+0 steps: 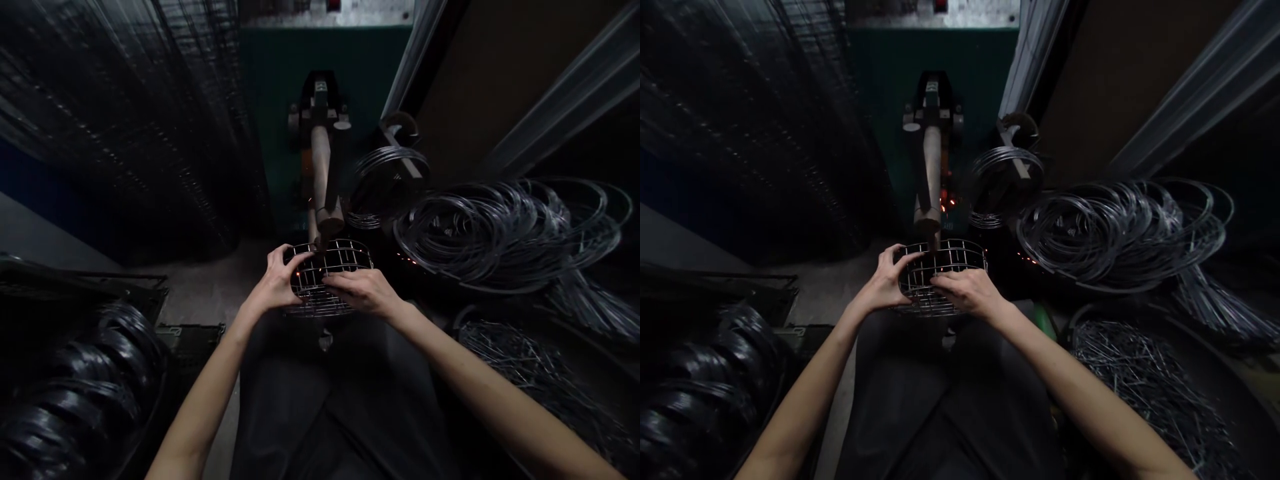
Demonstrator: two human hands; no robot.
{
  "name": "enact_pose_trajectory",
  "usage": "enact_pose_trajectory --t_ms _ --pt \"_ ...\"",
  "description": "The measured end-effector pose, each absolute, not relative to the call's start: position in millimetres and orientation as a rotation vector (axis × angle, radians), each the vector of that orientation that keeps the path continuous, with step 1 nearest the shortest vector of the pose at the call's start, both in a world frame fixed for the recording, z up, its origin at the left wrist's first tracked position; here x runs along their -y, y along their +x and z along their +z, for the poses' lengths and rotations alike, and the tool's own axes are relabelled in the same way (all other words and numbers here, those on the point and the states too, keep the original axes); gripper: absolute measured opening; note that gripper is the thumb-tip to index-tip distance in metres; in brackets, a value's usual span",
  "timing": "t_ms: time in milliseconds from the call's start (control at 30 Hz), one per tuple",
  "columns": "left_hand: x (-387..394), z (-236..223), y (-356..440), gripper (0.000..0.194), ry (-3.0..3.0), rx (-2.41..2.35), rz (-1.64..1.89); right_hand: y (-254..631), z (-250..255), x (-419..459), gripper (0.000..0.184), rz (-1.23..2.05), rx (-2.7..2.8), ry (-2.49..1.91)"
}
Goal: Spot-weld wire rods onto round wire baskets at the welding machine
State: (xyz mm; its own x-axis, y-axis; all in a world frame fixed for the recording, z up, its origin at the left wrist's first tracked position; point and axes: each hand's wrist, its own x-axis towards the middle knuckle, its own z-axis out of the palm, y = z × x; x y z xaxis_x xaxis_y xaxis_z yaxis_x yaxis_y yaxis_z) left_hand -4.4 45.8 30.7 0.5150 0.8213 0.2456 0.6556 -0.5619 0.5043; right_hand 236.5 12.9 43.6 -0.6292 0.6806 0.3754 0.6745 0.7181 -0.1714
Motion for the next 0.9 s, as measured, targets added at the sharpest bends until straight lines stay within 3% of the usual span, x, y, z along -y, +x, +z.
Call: enact_pose_trajectory --t_ms 700,900 --pt "-101 33 -1 0.100 2.380 -1.317 0.648 242 36 -49 0.015 -0.004 2.130 -1.269" --pt "-102 51 -9 0.089 2.398 -1.313 0.656 223 59 -52 0.017 0.097 2.186 -1.514"
